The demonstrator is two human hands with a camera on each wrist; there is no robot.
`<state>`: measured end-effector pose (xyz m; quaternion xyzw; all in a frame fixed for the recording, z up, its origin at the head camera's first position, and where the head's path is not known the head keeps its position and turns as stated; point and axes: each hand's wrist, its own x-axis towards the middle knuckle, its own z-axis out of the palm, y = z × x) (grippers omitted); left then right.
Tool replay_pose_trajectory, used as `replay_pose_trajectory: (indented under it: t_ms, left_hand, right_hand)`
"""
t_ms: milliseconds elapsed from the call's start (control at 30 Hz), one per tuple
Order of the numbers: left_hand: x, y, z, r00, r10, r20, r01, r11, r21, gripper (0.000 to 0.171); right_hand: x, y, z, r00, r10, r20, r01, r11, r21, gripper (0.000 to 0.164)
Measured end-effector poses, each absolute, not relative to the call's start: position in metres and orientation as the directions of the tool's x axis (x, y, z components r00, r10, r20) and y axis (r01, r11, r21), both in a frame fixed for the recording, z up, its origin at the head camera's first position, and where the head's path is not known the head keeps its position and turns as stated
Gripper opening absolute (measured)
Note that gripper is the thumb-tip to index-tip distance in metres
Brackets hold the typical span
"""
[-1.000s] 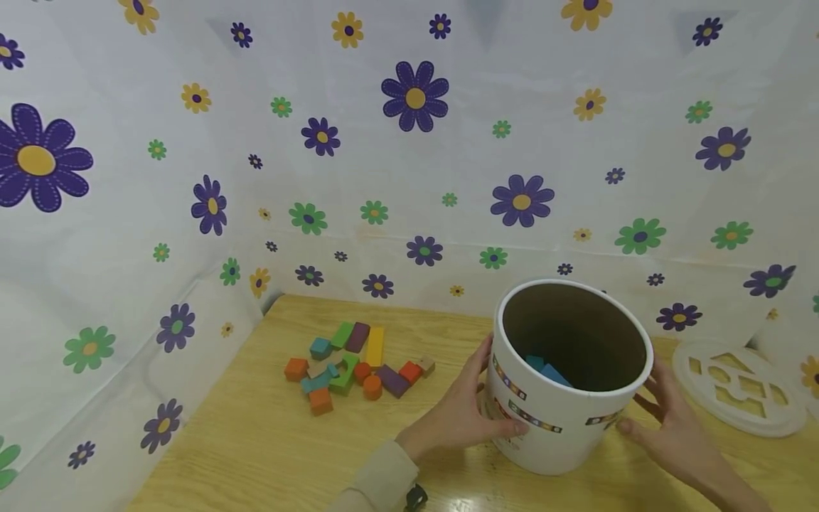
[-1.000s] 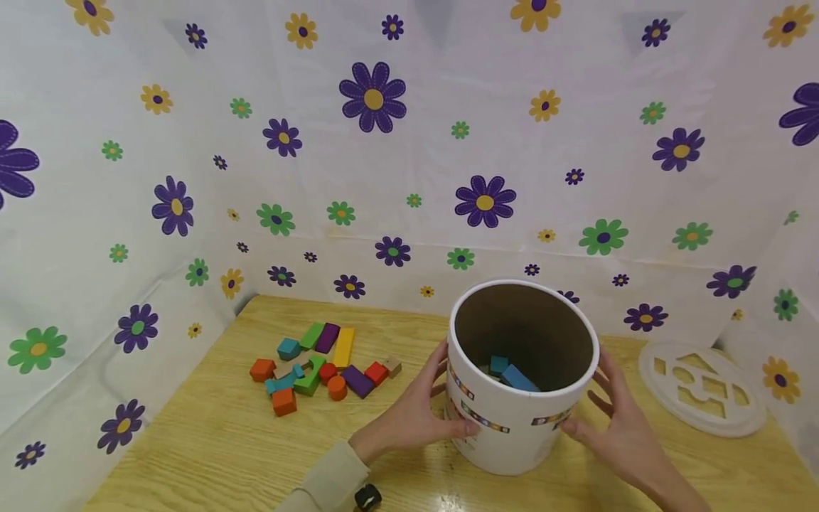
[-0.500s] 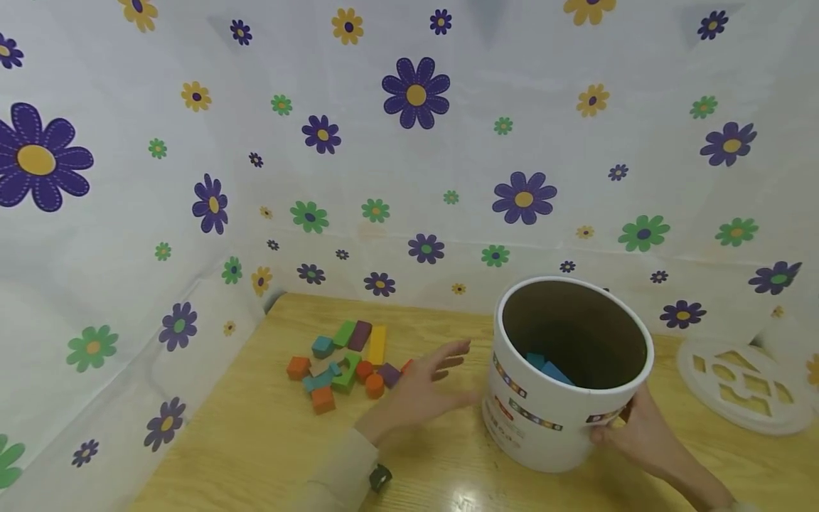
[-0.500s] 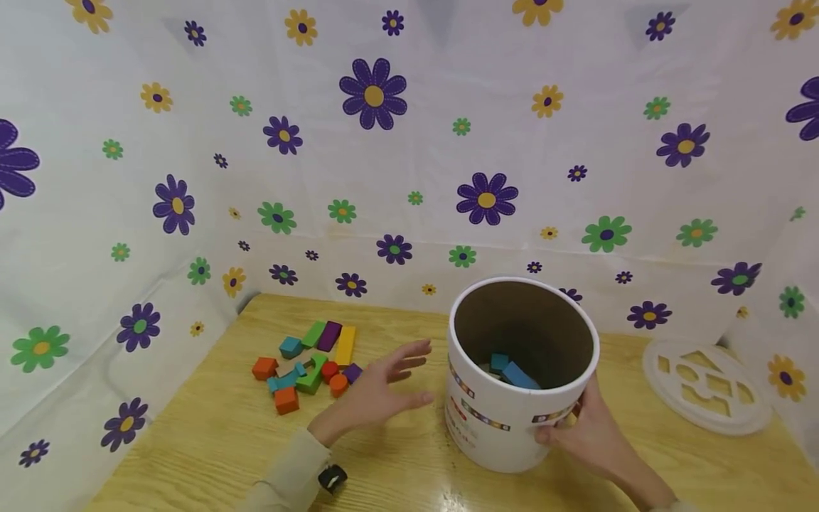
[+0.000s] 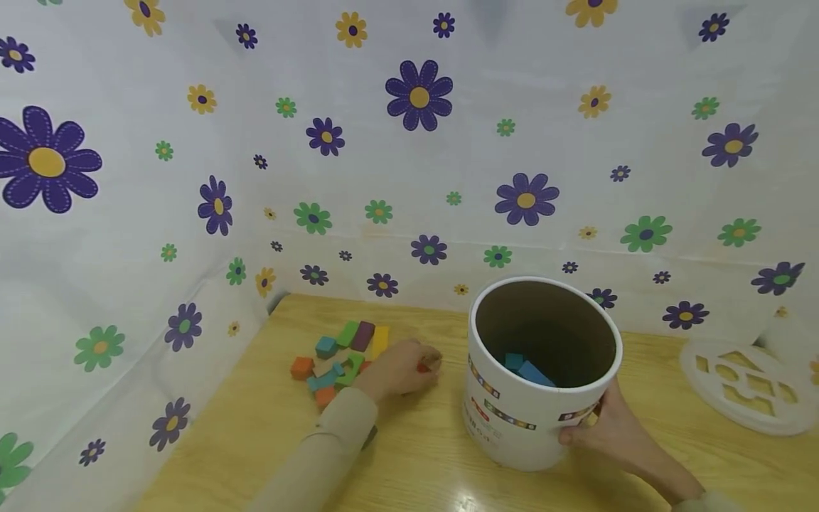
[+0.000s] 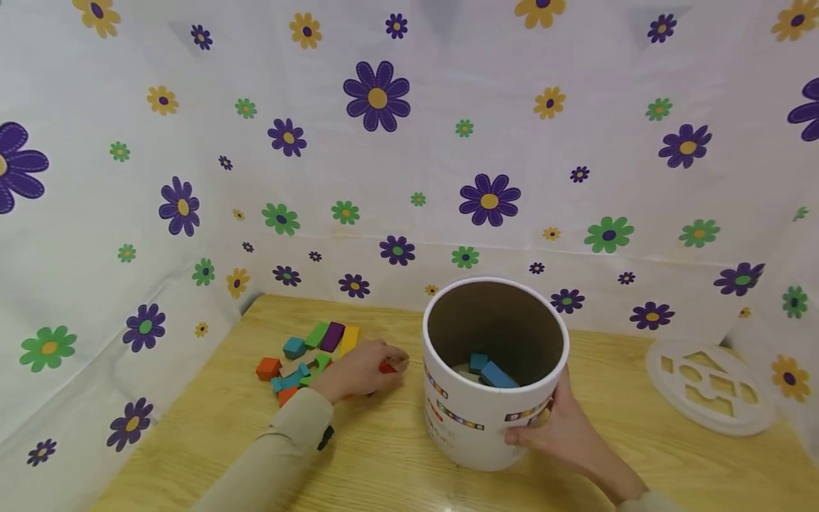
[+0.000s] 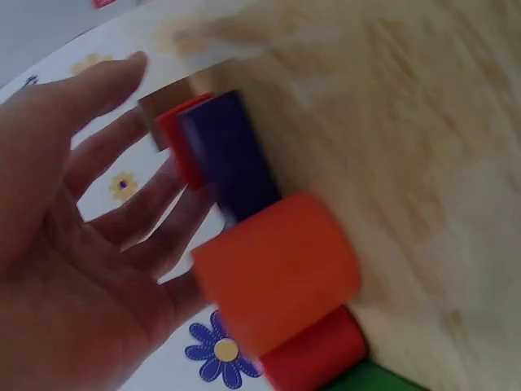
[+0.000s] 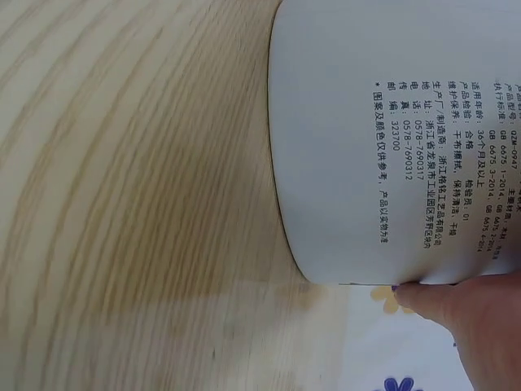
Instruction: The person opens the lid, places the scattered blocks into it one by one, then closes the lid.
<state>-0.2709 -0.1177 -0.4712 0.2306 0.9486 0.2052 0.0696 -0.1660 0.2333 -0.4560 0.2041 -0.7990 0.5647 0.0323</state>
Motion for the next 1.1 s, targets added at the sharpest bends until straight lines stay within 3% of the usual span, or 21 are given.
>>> replay_pose_trajectory:
  t_ms: [100, 300, 500, 733, 1100]
  left_hand:
    - [-0.275, -0.117, -0.472, -0.886, 0.463, -0.035, 0.414, 0.822, 0.392, 0.033]
    - [-0.281, -0.124, -0.455, -0.921, 0.386, 0.053, 0.348, 0.756, 0.554, 0.03]
    - [-0.274, -0.141, -0.391, -0.918, 0.354, 0.178, 0.38, 0.662, 0.646, 0.029]
    - [-0.252, -0.142, -0.316, -0.826, 0.437, 0.357, 0.557, 0.531, 0.638, 0.024]
    - [-0.221, -0.106, -0.273, -0.665, 0.635, 0.393, 0.684, 0.305, 0.663, 0.027]
  right_hand:
    - [-0.169, 0.226, -0.457, -0.915, -0.294, 0.278, -0.366, 0.305, -0.879, 0.118]
    - [-0.172, 0.221, -0.458, -0.912, -0.287, 0.294, -0.382, 0.332, -0.862, 0.123]
    - [-0.175, 0.218, -0.46, -0.91, -0.283, 0.303, -0.385, 0.306, -0.871, 0.126]
    - [-0.175, 0.21, -0.457, -0.92, -0.294, 0.259, -0.351, 0.326, -0.878, 0.125]
    - [-0.175, 0.208, -0.459, -0.92, -0.291, 0.262, -0.356, 0.345, -0.869, 0.124]
